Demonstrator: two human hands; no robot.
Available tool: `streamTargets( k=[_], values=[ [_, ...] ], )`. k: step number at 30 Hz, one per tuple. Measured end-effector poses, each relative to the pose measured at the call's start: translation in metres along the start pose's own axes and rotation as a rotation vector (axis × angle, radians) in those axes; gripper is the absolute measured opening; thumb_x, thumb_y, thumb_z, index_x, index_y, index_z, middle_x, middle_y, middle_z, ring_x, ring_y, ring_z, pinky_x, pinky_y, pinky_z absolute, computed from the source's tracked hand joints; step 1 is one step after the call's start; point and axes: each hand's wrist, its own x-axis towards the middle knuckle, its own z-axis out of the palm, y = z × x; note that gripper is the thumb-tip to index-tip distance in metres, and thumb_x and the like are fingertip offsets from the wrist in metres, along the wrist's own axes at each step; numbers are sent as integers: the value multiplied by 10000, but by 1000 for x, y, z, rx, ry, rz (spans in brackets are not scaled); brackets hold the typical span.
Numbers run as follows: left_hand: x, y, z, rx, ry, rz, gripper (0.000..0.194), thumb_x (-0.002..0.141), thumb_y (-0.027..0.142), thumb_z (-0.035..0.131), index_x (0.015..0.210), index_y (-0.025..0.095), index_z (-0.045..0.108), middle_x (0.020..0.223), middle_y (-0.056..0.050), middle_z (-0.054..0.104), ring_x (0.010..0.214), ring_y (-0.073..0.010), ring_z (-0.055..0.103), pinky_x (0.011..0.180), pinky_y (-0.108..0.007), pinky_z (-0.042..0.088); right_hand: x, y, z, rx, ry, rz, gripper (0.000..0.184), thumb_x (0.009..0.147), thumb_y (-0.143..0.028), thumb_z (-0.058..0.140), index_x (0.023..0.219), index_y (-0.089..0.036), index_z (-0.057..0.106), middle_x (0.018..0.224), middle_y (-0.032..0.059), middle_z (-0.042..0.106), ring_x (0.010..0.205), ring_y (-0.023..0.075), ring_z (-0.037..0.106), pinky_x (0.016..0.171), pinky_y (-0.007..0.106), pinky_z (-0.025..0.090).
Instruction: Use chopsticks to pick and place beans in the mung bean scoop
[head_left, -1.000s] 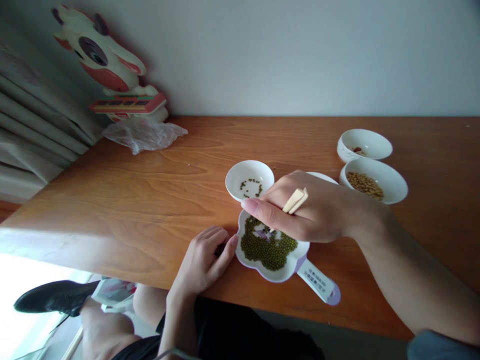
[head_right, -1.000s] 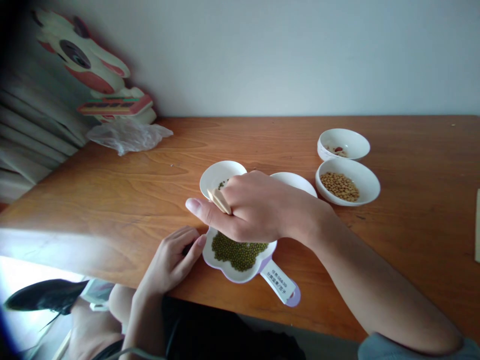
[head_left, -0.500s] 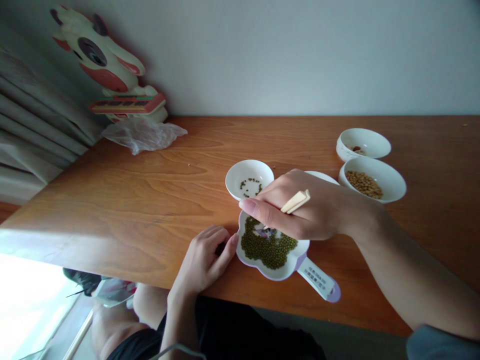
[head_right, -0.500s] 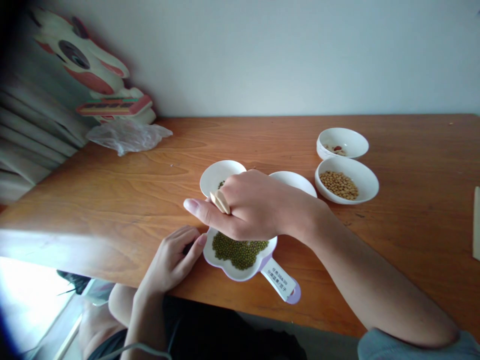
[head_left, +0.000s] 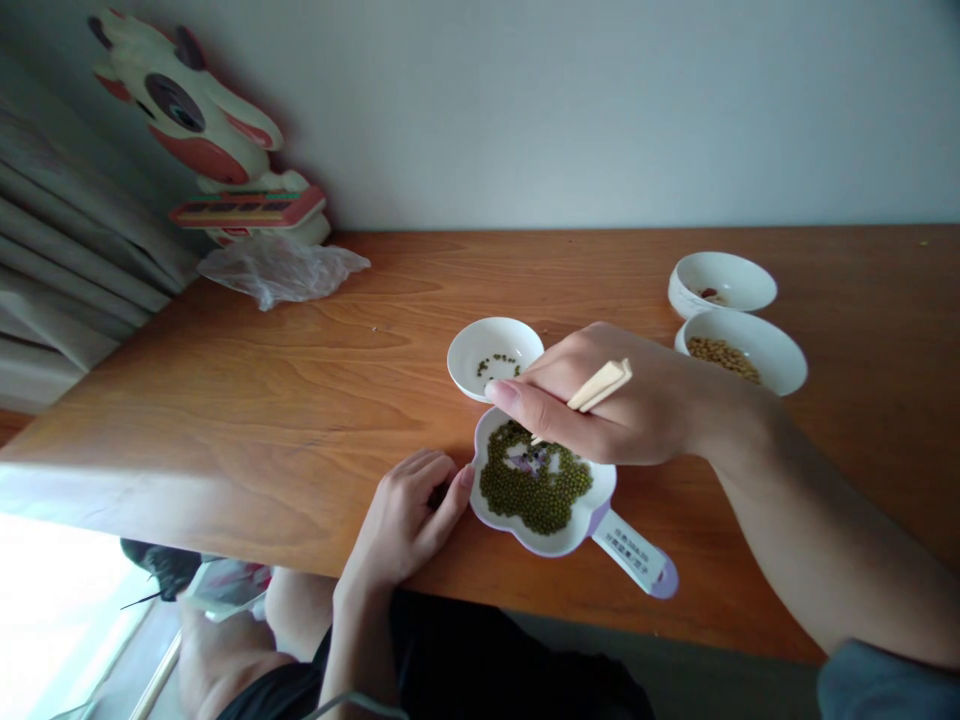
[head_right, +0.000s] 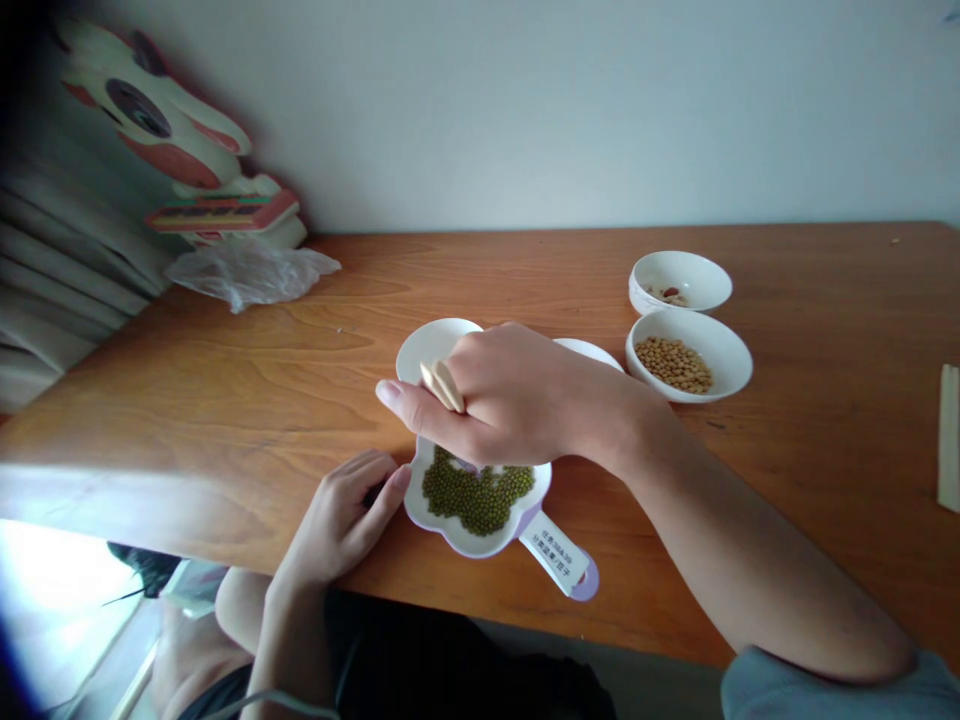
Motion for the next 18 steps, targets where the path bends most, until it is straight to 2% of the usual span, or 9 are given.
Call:
streamTargets(
  k=[3, 6, 12, 18],
  values=[
    [0, 0, 0, -5, -1, 4, 414, 1144, 390, 499, 771, 218, 442, 736, 12, 517, 686, -161, 490, 687, -323, 372, -3, 2, -3, -3, 6, 26, 664, 1164, -538, 268, 612, -185, 380, 524, -32, 421, 494, 92, 334, 593, 365, 215],
    [1, 0, 0, -7, 0, -1, 419, 1145, 392, 496, 769, 217, 440, 735, 11, 519, 685, -161, 488, 688, -323, 372, -5, 3, -4, -12, -32, 45, 686, 1156, -577, 275, 610, -186, 415, 518, -31, 459, 489, 92, 349, 596, 368, 210],
    [1, 2, 0, -8, 3, -18, 424, 1145, 397, 496, 764, 216, 447, 734, 12, 522, 680, -158, 486, 687, -320, 377, -3, 3, -3, 13, -29, 57, 649, 1155, -534, 318, 616, -183, 395, 501, -40, 433, 488, 93, 335, 605, 365, 202],
    [1, 2, 0, -2, -2, -12, 415, 1142, 392, 495, 767, 216, 463, 738, 8, 532, 684, -162, 492, 686, -324, 378, -3, 1, -2, 32, -18, 55, 693, 1156, -563, 295, 612, -185, 498, 521, -26, 507, 522, 103, 385, 632, 363, 221]
  ],
)
